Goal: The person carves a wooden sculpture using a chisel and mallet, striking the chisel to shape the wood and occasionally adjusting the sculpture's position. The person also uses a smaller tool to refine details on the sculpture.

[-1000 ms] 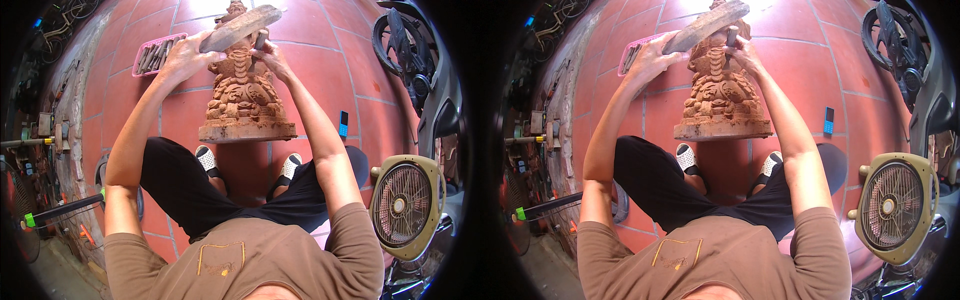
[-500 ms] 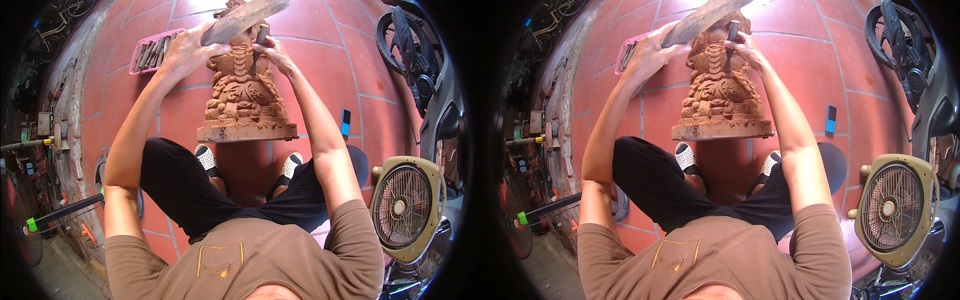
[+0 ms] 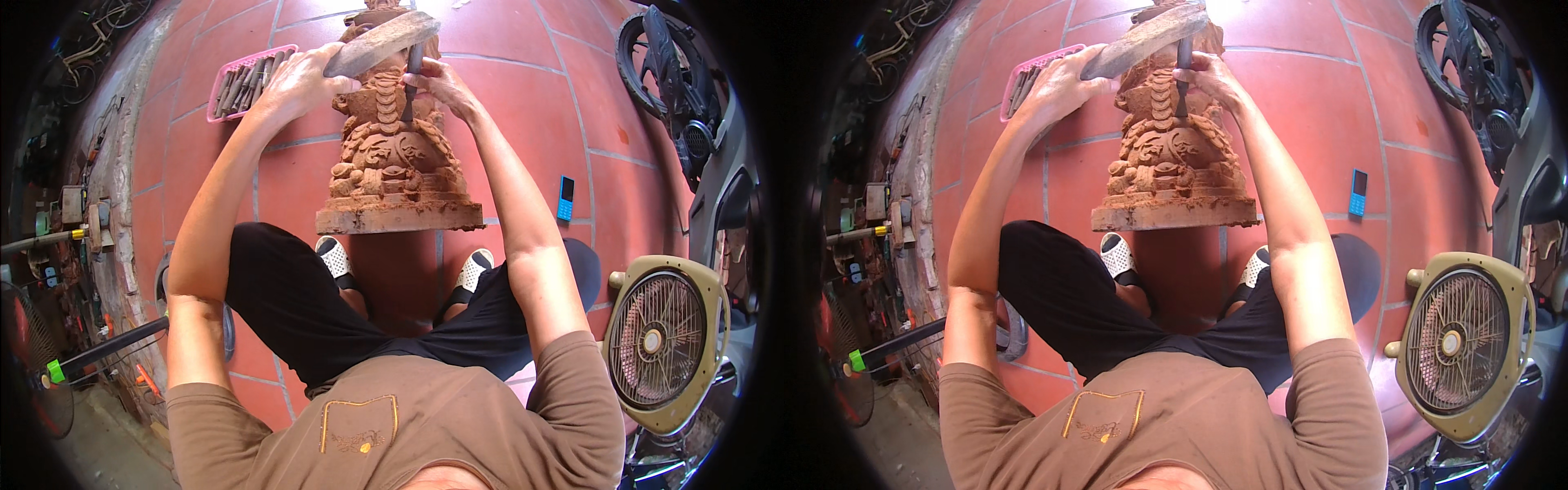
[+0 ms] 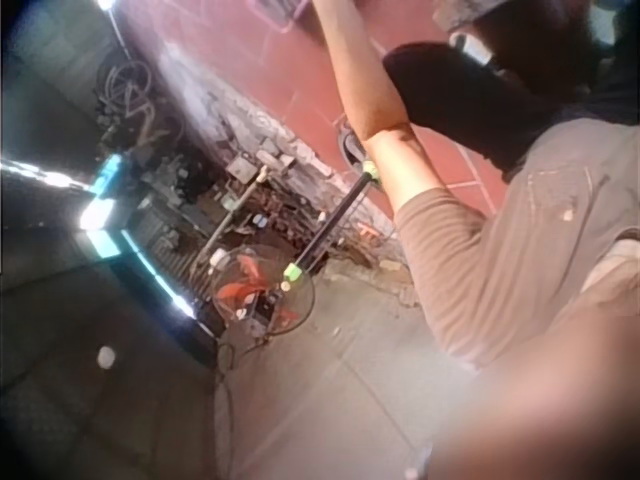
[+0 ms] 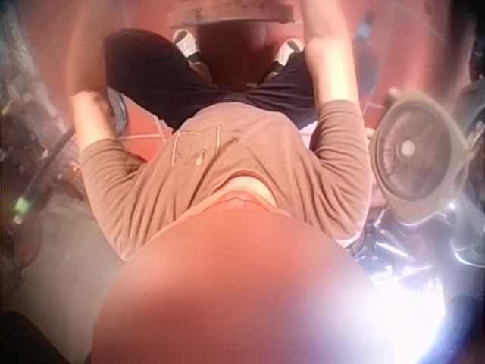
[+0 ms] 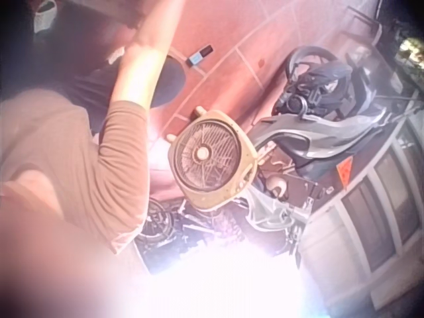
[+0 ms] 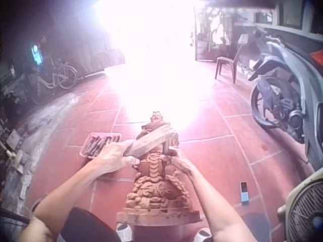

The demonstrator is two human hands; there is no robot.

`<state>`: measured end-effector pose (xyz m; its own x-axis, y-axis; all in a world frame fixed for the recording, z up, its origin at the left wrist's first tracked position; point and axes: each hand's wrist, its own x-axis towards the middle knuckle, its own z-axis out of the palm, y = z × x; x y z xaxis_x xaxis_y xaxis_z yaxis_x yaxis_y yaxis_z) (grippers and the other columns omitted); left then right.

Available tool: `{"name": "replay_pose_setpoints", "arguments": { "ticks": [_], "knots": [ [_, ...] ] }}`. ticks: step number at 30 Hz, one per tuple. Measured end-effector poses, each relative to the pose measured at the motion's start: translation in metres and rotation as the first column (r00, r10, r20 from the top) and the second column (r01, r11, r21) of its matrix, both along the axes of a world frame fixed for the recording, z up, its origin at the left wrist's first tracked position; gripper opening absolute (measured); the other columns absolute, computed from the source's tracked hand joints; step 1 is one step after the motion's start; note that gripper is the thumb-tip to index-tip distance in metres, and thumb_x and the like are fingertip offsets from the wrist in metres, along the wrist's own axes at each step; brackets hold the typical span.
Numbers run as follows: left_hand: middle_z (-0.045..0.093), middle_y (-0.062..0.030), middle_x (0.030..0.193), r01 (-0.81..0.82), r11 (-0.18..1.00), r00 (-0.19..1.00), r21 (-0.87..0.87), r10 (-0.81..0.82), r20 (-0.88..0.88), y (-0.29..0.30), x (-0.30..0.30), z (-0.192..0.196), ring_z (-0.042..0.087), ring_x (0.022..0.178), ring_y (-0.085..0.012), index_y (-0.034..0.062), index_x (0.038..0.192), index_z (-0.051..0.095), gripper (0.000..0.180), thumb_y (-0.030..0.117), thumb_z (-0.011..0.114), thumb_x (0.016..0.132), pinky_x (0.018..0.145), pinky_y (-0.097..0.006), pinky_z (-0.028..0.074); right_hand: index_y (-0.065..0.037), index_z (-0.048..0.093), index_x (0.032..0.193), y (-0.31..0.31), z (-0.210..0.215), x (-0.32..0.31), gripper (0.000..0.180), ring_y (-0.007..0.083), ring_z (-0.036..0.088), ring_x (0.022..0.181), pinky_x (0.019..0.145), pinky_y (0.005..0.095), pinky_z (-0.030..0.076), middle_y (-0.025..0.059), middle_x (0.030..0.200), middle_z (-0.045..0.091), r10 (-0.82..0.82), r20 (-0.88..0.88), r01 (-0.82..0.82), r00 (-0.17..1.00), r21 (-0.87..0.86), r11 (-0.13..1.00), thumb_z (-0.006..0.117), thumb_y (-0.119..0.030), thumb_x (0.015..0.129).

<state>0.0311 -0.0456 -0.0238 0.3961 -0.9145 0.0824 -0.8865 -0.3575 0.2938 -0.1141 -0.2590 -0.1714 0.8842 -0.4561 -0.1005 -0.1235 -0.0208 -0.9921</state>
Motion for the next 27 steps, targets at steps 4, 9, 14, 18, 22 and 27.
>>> {"name": "replay_pose_setpoints", "arguments": {
  "ticks": [4, 9, 14, 18, 22, 27],
  "knots": [
    [0.066, -0.0193, 0.112, -0.034, 0.999, 0.987, 0.016, 0.036, -0.159, -0.004, -0.009, 0.017, 0.066, 0.101, -0.0276, 0.0048, 0.140, 0.049, 0.068, 0.038, 0.071, 0.085, 0.086, -0.039, 0.051, -0.006, 0.064, 0.115, -0.004, -0.001, -0.003, 0.029, 0.0157, 0.066, 0.101, 0.089, 0.0350, 0.055, 0.0047, 0.106, 0.070, 0.006, -0.002, -0.006, 1.000, 0.002, 1.000, 0.071, -0.022, 0.091],
    [0.066, -0.0146, 0.108, 0.050, 0.996, 0.999, -0.071, -0.051, -0.014, -0.001, -0.002, -0.001, 0.062, 0.076, -0.0164, 0.0052, 0.141, 0.049, 0.069, 0.039, 0.071, 0.085, 0.068, -0.033, 0.052, -0.004, 0.064, 0.115, 0.001, 0.000, 0.003, 0.031, 0.0159, 0.066, 0.099, 0.089, 0.0351, 0.056, 0.0051, 0.104, 0.069, -0.017, -0.020, 0.016, 1.000, -0.040, 0.999, 0.071, -0.023, 0.091],
    [0.065, -0.0137, 0.112, -0.003, 1.000, 0.972, -0.020, -0.001, -0.236, -0.003, -0.009, 0.017, 0.062, 0.074, -0.0166, 0.0059, 0.141, 0.049, 0.071, 0.044, 0.071, 0.084, 0.070, -0.034, 0.052, -0.004, 0.063, 0.117, -0.002, -0.004, 0.003, 0.032, 0.0160, 0.067, 0.097, 0.088, 0.0348, 0.057, 0.0051, 0.102, 0.069, 0.045, 0.017, -0.044, 0.999, -0.020, 0.999, 0.070, -0.023, 0.092],
    [0.065, -0.0127, 0.112, 0.034, 0.999, 0.999, -0.026, -0.034, 0.004, 0.000, -0.010, 0.007, 0.062, 0.076, -0.0162, 0.0064, 0.140, 0.050, 0.070, 0.044, 0.071, 0.084, 0.072, -0.033, 0.051, -0.005, 0.062, 0.116, 0.003, -0.002, 0.004, 0.029, 0.0162, 0.067, 0.097, 0.088, 0.0344, 0.057, 0.0052, 0.101, 0.069, 0.013, 0.006, -0.013, 1.000, -0.016, 1.000, 0.068, -0.022, 0.093],
    [0.064, -0.0102, 0.107, 0.028, 0.996, 0.976, 0.090, -0.008, -0.219, 0.002, -0.012, 0.022, 0.060, 0.082, -0.0131, 0.0075, 0.140, 0.050, 0.068, 0.041, 0.071, 0.085, 0.072, -0.032, 0.051, -0.006, 0.062, 0.114, 0.004, 0.004, -0.005, 0.027, 0.0160, 0.067, 0.099, 0.089, 0.0343, 0.057, 0.0053, 0.103, 0.069, 0.035, 0.000, -0.035, 0.999, 0.016, 0.999, 0.068, -0.021, 0.093],
    [0.063, -0.0075, 0.104, -0.029, 0.993, 0.951, -0.110, -0.007, -0.309, 0.017, -0.014, 0.022, 0.057, 0.084, -0.0120, 0.0064, 0.139, 0.052, 0.064, 0.038, 0.071, 0.086, 0.069, -0.030, 0.052, -0.007, 0.063, 0.112, 0.009, 0.012, -0.017, 0.023, 0.0157, 0.067, 0.099, 0.091, 0.0343, 0.056, 0.0049, 0.103, 0.069, 0.098, 0.016, -0.098, 0.995, -0.020, 0.995, 0.068, -0.020, 0.093]
  ]
}}
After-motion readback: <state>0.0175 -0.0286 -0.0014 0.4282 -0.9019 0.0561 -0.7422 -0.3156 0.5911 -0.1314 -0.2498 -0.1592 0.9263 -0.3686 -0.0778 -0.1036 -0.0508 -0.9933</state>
